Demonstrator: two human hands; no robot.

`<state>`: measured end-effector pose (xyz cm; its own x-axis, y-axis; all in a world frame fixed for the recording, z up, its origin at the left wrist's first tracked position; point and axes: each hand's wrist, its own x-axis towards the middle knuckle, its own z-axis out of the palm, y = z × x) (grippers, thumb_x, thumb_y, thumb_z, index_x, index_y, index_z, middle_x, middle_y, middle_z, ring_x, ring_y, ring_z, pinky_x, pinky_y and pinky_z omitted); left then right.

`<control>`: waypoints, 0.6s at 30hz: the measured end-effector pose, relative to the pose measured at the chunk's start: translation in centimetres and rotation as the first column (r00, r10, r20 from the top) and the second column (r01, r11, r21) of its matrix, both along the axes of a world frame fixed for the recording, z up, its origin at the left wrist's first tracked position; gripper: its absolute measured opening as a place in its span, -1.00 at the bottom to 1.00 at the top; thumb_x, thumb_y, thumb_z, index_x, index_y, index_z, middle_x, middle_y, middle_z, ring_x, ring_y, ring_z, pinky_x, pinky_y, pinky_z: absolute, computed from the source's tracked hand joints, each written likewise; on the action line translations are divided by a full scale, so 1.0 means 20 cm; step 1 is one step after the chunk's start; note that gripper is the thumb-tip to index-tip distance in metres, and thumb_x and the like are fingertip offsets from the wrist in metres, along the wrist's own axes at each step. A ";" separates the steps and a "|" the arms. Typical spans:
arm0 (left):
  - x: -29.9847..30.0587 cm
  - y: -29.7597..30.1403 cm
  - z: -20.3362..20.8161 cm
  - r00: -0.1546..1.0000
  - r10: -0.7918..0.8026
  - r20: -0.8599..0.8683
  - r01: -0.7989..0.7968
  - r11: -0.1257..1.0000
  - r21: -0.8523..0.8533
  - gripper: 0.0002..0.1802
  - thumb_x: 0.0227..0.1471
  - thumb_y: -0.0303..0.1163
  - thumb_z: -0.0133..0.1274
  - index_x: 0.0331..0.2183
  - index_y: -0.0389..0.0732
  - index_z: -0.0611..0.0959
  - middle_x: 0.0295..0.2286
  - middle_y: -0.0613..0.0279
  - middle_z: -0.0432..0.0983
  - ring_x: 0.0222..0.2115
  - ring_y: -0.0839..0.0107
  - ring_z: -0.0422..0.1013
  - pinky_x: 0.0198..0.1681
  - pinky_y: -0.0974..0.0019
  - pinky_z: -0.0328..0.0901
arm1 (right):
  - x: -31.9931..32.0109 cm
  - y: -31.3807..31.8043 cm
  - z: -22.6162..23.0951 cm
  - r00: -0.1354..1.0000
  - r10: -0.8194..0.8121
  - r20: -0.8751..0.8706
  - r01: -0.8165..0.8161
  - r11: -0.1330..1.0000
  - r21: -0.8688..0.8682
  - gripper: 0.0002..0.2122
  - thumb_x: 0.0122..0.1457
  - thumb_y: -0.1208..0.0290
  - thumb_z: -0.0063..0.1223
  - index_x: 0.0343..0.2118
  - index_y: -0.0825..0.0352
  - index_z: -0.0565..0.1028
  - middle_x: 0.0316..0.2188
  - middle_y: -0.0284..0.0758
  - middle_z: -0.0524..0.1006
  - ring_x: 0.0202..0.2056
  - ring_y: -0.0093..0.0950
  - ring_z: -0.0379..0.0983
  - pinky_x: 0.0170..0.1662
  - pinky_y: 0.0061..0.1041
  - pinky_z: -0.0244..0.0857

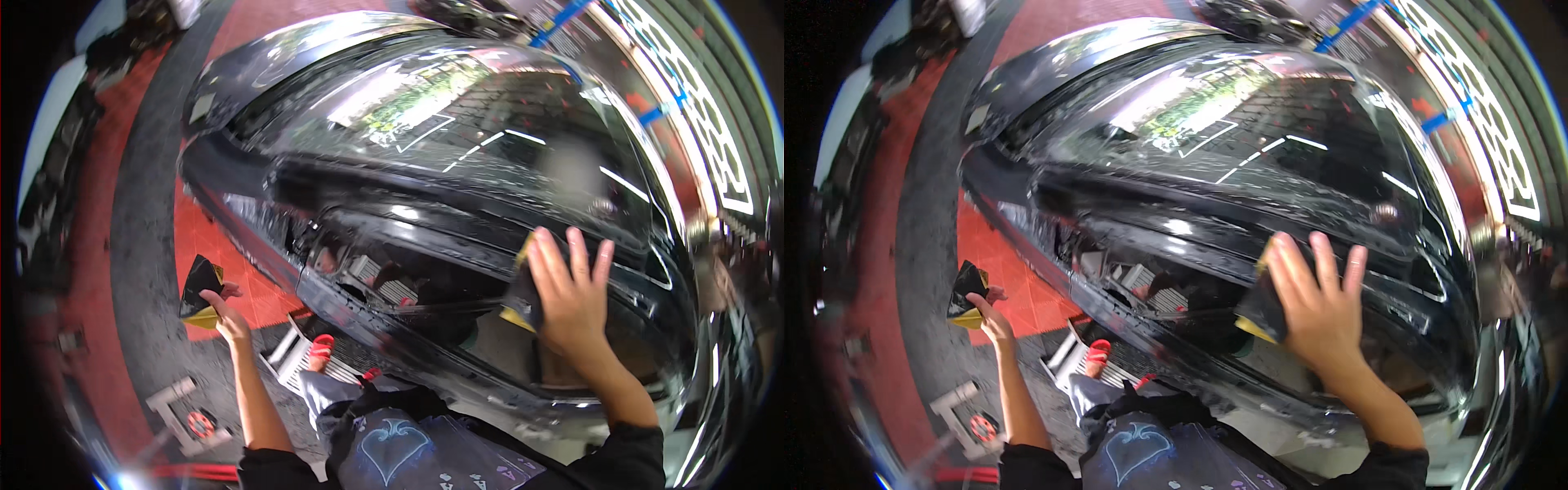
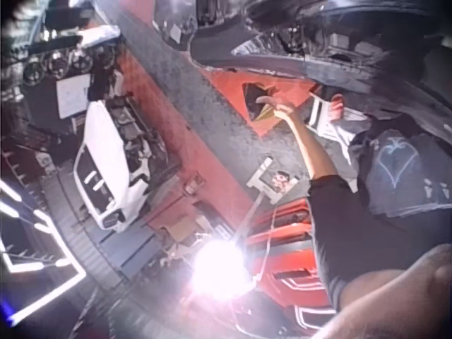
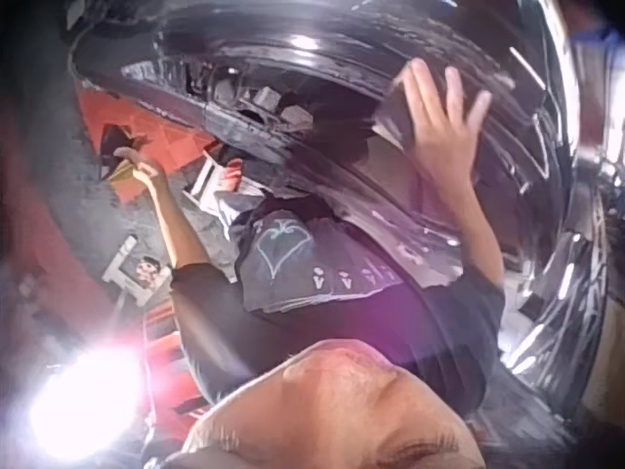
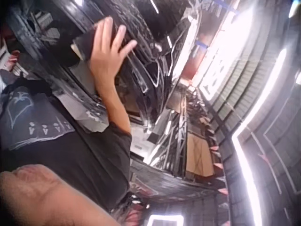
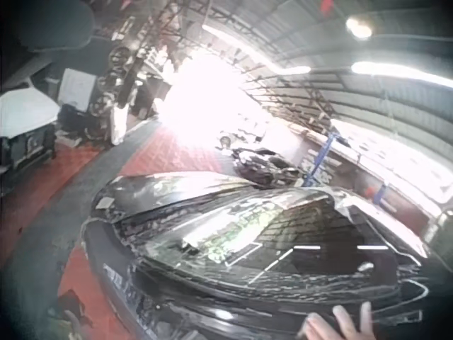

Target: The person applies a clear protective film to the hood of a black car. They use a yellow squeegee and a black cloth to smooth the film, remove bubbles, and wipe the surface while working in a garage.

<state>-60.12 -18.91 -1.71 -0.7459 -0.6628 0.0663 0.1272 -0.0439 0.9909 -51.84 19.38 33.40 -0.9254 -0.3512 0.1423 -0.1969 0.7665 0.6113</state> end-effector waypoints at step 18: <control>-0.70 1.16 1.02 0.743 -0.549 -0.384 0.446 0.833 -0.327 -0.06 0.31 0.21 -0.69 -0.35 -0.38 0.60 -0.36 0.07 0.58 -0.30 0.24 0.48 -0.03 0.22 0.32 | 0.40 0.42 0.06 0.544 -0.670 -0.505 0.334 0.725 -0.603 -0.25 0.01 0.34 0.10 0.29 0.44 0.12 0.34 -0.05 0.09 0.34 0.05 -0.08 0.30 0.24 -0.38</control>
